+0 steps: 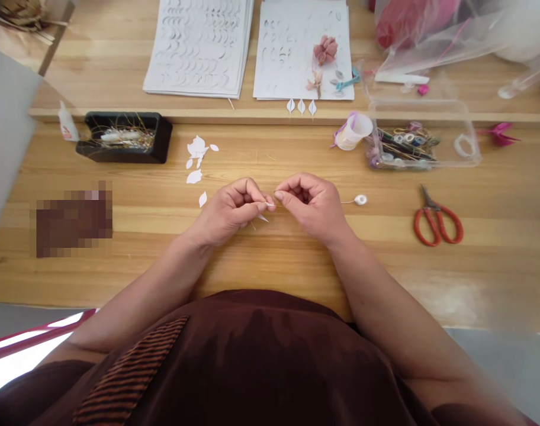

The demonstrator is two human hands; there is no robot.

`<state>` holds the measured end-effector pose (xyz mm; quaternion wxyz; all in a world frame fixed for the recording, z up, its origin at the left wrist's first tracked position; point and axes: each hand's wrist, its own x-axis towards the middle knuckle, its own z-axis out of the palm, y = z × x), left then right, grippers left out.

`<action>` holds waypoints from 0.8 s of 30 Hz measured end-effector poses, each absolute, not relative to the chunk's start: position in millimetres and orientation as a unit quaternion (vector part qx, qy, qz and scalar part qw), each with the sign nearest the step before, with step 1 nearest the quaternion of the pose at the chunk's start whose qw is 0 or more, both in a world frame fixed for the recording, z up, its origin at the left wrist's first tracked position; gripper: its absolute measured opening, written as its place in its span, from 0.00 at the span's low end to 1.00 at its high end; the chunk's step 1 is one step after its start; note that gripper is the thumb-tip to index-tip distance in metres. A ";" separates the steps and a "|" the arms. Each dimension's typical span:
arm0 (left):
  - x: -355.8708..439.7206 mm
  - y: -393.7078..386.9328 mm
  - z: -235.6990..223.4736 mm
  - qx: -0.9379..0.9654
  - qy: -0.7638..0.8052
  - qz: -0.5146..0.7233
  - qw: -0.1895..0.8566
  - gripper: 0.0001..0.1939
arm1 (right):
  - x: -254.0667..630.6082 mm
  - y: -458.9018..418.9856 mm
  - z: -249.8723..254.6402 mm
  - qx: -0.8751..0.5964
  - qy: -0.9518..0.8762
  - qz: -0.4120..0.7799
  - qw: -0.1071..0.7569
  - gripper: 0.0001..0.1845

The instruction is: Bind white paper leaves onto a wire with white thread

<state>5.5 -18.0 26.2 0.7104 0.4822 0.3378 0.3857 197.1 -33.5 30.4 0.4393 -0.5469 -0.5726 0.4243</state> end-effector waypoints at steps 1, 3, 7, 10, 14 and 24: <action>5.8 -17.8 26.5 0.472 0.343 0.392 0.711 0.12 | 196.9 -33.1 28.9 -0.548 -0.565 0.438 0.435 0.10; 6.4 -17.0 26.2 0.453 0.358 0.406 0.708 0.11 | 196.1 -33.6 25.9 -0.550 -0.559 0.454 0.423 0.12; 7.3 -15.5 24.1 0.421 0.405 0.419 0.695 0.13 | 193.4 -39.1 23.6 -0.551 -0.588 0.437 0.398 0.10; 7.7 -15.3 23.5 0.403 0.426 0.424 0.690 0.13 | 190.7 -44.6 26.5 -0.549 -0.629 0.399 0.378 0.07; 7.6 -15.6 23.5 0.416 0.421 0.429 0.683 0.13 | 187.9 -49.8 31.0 -0.523 -0.700 0.308 0.376 0.05; 7.0 -16.7 17.2 0.519 0.389 0.401 0.646 0.10 | 194.4 -50.4 39.1 -0.485 -0.740 0.250 0.394 0.03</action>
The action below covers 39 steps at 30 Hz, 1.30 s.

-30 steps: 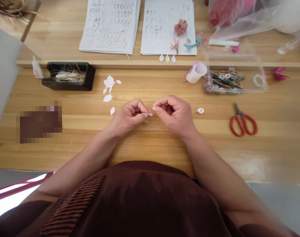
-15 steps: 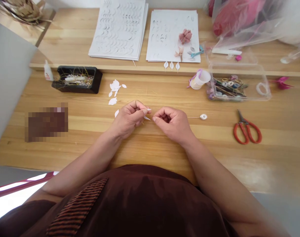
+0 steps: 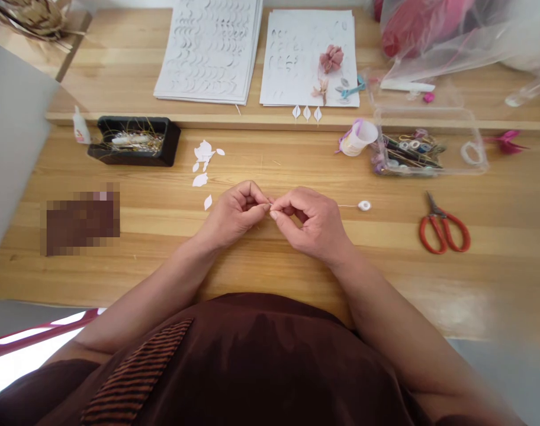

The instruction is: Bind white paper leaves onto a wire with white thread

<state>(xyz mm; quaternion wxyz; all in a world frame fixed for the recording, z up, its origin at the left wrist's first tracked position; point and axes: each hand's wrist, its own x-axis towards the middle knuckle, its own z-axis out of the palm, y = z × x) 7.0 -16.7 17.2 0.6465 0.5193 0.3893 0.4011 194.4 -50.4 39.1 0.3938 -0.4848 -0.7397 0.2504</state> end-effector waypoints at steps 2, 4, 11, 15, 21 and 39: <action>6.9 -18.0 17.5 0.536 0.389 0.384 0.643 0.09 | 196.5 -49.4 40.3 -0.497 -0.721 0.271 0.400 0.03; 6.8 -19.4 18.9 0.542 0.378 0.369 0.654 0.09 | 198.4 -47.7 40.1 -0.514 -0.692 0.308 0.403 0.04; 5.2 -19.9 26.5 0.501 0.352 0.349 0.710 0.12 | 199.3 -33.9 31.0 -0.533 -0.584 0.439 0.426 0.07; 5.5 -18.6 28.2 0.469 0.391 0.355 0.708 0.15 | 199.2 -29.3 24.0 -0.546 -0.523 0.493 0.431 0.11; 7.7 -16.1 24.6 0.425 0.407 0.405 0.700 0.15 | 196.1 -38.5 23.8 -0.549 -0.606 0.432 0.381 0.11; 7.9 -16.4 20.7 0.494 0.401 0.383 0.670 0.12 | 196.7 -48.9 41.0 -0.482 -0.764 0.209 0.376 0.04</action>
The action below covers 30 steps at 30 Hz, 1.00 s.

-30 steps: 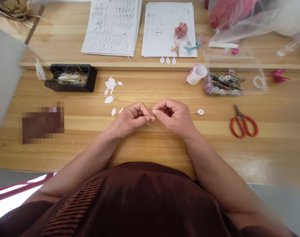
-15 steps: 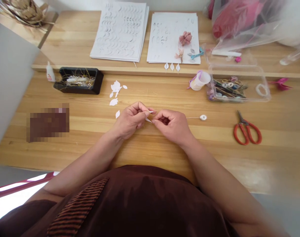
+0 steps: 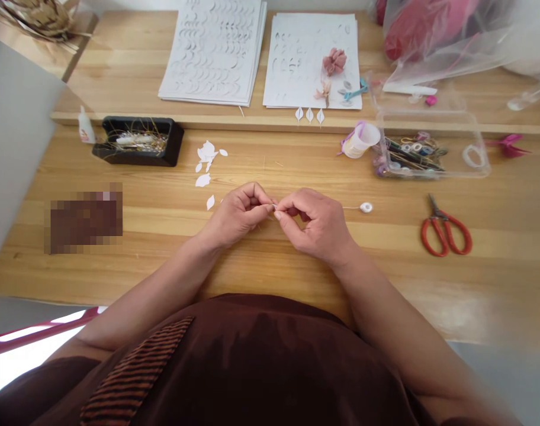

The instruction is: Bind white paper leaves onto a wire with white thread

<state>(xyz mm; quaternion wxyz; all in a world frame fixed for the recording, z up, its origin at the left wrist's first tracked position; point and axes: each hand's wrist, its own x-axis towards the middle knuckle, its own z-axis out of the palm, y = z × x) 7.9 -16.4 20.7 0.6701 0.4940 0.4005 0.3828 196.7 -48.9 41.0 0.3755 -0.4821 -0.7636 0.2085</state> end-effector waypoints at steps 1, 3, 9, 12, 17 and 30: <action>7.8 -16.6 20.5 0.500 0.399 0.380 0.668 0.12 | 197.4 -48.8 42.1 -0.484 -0.761 0.207 0.379 0.04; 7.8 -17.0 19.6 0.510 0.395 0.378 0.664 0.12 | 198.6 -48.8 43.9 -0.486 -0.756 0.209 0.386 0.05; 6.7 -18.2 16.1 0.531 0.349 0.351 0.688 0.10 | 201.2 -45.0 41.6 -0.501 -0.714 0.265 0.410 0.04; 5.5 -19.3 19.9 0.523 0.340 0.339 0.704 0.10 | 202.6 -38.4 37.3 -0.531 -0.655 0.324 0.429 0.04; 5.3 -19.8 29.5 0.464 0.351 0.341 0.738 0.11 | 202.1 -29.3 29.5 -0.535 -0.578 0.424 0.448 0.07; 8.8 -15.7 23.3 0.372 0.392 0.422 0.728 0.14 | 192.1 -43.6 20.8 -0.493 -0.649 0.412 0.407 0.07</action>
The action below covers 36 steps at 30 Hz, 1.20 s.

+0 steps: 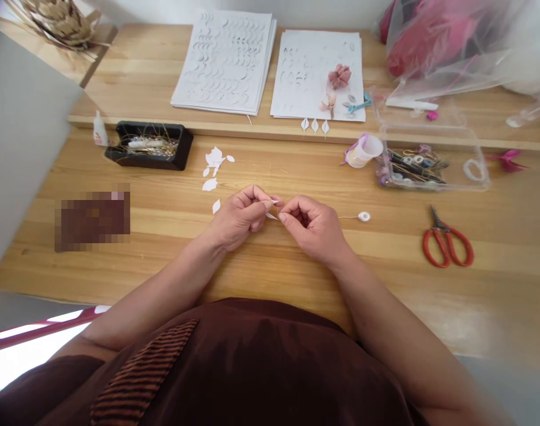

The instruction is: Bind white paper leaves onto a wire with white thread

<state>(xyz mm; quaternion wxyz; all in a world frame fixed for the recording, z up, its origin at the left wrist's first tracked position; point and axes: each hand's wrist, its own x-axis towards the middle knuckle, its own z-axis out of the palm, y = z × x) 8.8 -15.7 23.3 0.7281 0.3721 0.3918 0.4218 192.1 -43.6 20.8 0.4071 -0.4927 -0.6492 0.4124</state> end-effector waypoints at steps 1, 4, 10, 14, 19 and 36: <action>8.8 -15.7 23.2 0.377 0.396 0.421 0.724 0.14 | 192.1 -44.7 21.2 -0.493 -0.658 0.399 0.406 0.07; 8.7 -15.4 22.8 0.399 0.417 0.421 0.700 0.12 | 191.4 -47.7 24.8 -0.487 -0.691 0.355 0.399 0.05; 7.5 -14.6 18.7 0.475 0.412 0.412 0.659 0.08 | 192.9 -48.2 35.4 -0.458 -0.743 0.261 0.412 0.05; 6.6 -15.5 15.9 0.522 0.397 0.380 0.653 0.10 | 197.0 -45.9 37.8 -0.479 -0.741 0.217 0.417 0.04; 4.8 -17.4 21.8 0.522 0.356 0.347 0.693 0.11 | 200.2 -39.7 33.6 -0.522 -0.681 0.280 0.431 0.02; 7.7 -15.8 26.1 0.386 0.389 0.405 0.732 0.14 | 194.0 -45.5 30.7 -0.532 -0.651 0.411 0.352 0.09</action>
